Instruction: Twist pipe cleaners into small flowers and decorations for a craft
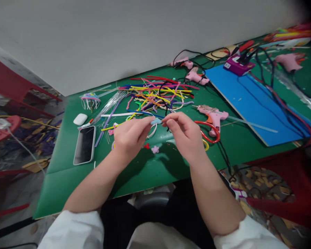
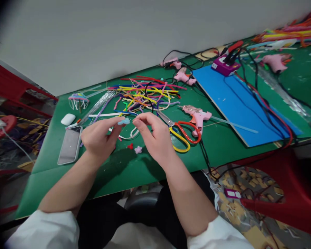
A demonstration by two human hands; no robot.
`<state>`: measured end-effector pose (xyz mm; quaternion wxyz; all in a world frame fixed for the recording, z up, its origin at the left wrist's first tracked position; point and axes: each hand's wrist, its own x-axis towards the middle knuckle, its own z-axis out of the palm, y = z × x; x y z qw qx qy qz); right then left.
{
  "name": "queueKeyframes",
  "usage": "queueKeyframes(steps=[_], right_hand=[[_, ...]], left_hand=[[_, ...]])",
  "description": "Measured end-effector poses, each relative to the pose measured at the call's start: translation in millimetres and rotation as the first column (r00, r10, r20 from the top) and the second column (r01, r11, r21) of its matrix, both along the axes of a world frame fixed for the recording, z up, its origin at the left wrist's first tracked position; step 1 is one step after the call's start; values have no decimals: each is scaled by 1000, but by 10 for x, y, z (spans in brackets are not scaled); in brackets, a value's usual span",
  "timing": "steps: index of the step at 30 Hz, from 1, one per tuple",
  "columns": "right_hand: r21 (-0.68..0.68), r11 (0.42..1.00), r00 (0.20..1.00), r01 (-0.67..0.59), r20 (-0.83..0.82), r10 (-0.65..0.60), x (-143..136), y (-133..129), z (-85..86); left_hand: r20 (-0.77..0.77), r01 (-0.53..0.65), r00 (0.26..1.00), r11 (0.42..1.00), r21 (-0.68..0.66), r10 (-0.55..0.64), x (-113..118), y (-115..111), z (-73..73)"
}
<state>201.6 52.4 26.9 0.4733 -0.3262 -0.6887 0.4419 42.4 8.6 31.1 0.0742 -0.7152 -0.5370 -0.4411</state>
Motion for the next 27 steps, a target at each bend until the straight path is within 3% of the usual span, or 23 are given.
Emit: queueKeyframes(steps=[3,6,8,11,16,21,27], right_hand=[[-107,994,993,-25,-115,13,-24,-41,4],[-164,986,987,-37,-159,10,-45,-62,1],[-191,981,985,-25,-170,-8,-45,-58,3],[-201,980,983,3,-179,-39,-32,-42,10],[-168,986,984,10,-173,-40,-26,-36,18],[-139,989,983,59,-164,-82,-48,-61,5],[18,993,986,115,-124,-112,-33,-99,20]], left_hand=[[-175,69,984,983,171,-39,-41,-21,-45],[-180,126,980,969,214,-87,-30,-25,-60],[-95,115,991,977,182,-99,-3,-21,-46],[153,103,982,994,34,-107,47,-18,3],[546,232,834,951,-206,-85,110,-10,77],[689,257,723,943,-212,-42,130,9,54],[735,278,678,928,-246,-9,162,-14,96]])
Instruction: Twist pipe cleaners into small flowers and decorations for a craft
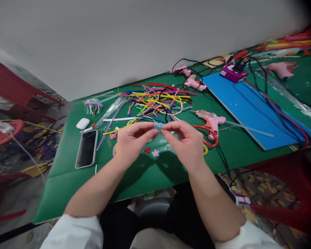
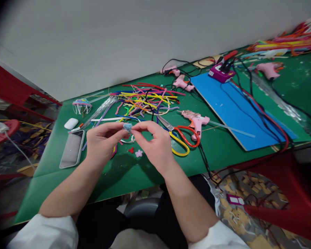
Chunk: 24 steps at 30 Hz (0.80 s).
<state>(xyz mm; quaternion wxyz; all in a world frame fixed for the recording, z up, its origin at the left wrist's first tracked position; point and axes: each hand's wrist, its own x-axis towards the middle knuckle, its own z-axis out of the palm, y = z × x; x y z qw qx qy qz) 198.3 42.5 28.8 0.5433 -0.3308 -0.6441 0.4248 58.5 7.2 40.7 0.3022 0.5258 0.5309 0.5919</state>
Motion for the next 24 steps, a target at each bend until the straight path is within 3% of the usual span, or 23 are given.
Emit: queueKeyframes(steps=[4,7,9,11,14,16,18,21,24], right_hand=[[36,998,992,-54,114,49,-30,-73,-5],[-111,964,956,-241,144,255,-93,-182,-132],[-259,878,876,-403,167,452,-116,-269,-286],[-351,830,812,-435,245,529,-102,-349,-462],[-329,892,802,-310,413,431,-37,-434,-672],[-266,921,773,-284,504,384,-5,-470,-740],[-183,932,737,-314,572,360,-9,-497,-760],[-69,901,679,-428,633,371,-77,-518,-760],[-5,839,613,-544,680,402,-174,-508,-765]], left_hand=[[-10,-71,997,994,-81,71,-32,-183,-6],[-2,-106,994,979,-175,107,-155,-476,-175],[20,-101,994,959,-264,110,-271,-704,-356],[6,-19,1000,909,-417,23,-388,-902,-536],[-188,116,949,832,-542,-254,-529,-1071,-702],[-431,57,851,869,-492,-300,-599,-1112,-729],[-616,-19,738,905,-426,-275,-657,-1142,-724],[-731,-95,651,932,-349,-207,-710,-1207,-745],[-779,-90,606,958,-271,-163,-696,-1261,-818]])
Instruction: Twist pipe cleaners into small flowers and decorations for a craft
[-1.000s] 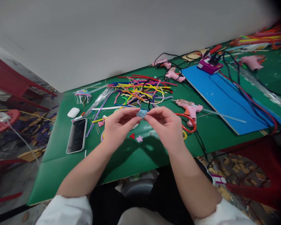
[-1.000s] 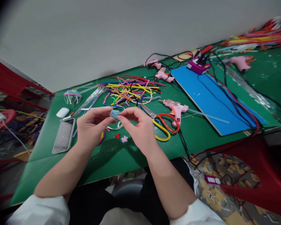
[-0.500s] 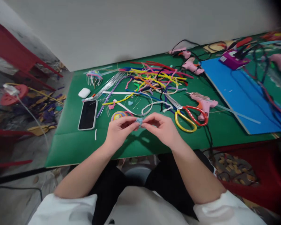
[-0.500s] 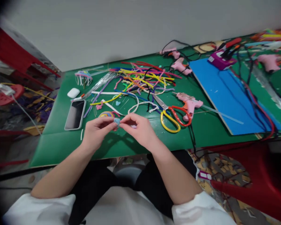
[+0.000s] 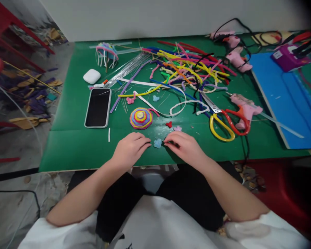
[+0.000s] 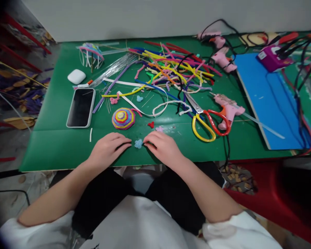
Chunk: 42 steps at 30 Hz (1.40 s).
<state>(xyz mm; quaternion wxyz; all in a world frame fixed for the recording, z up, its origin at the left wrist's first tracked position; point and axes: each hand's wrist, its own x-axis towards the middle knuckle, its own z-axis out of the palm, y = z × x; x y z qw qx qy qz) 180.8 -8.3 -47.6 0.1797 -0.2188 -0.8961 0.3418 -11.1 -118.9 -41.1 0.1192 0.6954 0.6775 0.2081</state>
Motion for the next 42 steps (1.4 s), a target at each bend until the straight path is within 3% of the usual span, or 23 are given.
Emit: queueKeyframes(steps=[4,15,19,27,42], right_hand=[[21,996,995,-82,65,80,-90,40,-7],[109,989,995,-101,-1,102,-120,45,-124],[119,991,998,-64,-2,65,-108,38,-104],[68,992,994,-107,42,104,-110,89,-65],[84,995,995,-51,95,43,-150,51,-88]], left_hand=[[5,60,998,997,53,-60,86,10,-88],[-71,46,997,979,201,-32,158,59,-164],[-93,56,995,979,195,-38,167,67,-148],[-96,59,994,986,157,-44,166,69,-90],[-154,109,984,982,155,-85,214,51,-111]])
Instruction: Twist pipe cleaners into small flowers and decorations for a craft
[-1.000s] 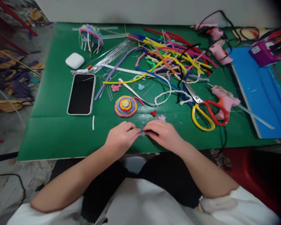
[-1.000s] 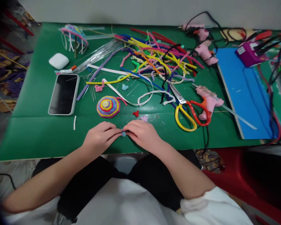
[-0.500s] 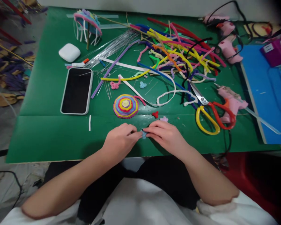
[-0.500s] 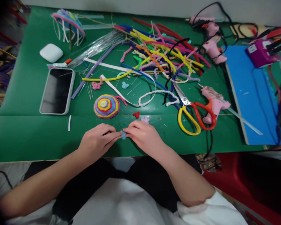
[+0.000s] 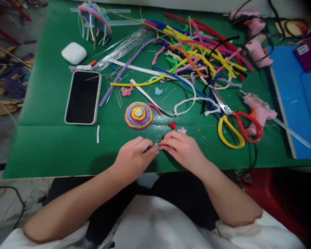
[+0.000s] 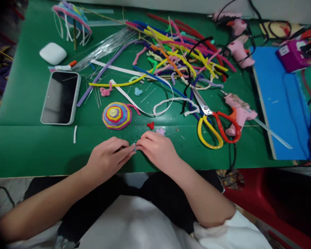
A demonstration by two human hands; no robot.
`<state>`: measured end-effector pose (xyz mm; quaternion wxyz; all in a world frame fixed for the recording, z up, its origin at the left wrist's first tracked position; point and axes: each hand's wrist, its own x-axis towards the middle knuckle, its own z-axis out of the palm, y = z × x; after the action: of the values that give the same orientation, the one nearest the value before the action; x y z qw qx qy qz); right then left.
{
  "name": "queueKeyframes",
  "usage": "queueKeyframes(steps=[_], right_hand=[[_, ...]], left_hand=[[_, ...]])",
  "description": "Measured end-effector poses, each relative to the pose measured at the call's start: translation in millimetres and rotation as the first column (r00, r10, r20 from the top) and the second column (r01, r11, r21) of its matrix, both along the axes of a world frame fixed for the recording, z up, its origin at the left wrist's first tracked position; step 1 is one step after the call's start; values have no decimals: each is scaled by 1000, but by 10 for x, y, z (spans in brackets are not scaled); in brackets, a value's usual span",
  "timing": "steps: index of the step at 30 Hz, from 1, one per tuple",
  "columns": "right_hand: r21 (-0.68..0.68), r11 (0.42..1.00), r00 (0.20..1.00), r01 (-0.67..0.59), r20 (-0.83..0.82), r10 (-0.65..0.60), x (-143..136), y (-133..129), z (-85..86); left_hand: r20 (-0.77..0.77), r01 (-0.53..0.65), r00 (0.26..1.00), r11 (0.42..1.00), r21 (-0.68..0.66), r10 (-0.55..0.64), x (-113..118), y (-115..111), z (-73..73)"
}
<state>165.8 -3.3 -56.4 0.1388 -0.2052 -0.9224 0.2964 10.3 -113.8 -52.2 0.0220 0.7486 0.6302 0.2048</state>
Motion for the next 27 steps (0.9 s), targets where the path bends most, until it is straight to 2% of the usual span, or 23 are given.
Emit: queueKeyframes(steps=[8,13,17,20,23,27], right_hand=[[89,996,999,-13,-39,16,-1,-12,6],[33,999,996,8,-87,-5,-6,-27,23],[-101,993,993,54,-101,-64,5,-41,56],[-257,963,993,84,-58,-102,16,-39,113],[-428,895,991,123,11,-131,18,-27,184],[-602,781,986,165,69,-154,32,-27,226]], left_hand=[[75,-75,994,997,24,73,22,-12,3],[150,-81,986,995,53,72,-4,-31,-20],[144,-48,989,991,123,30,-25,-75,-56],[57,-1,998,971,240,-13,-25,-99,-33],[-36,70,997,946,317,-62,-18,-96,40],[-49,126,992,937,325,-117,-16,-82,127]])
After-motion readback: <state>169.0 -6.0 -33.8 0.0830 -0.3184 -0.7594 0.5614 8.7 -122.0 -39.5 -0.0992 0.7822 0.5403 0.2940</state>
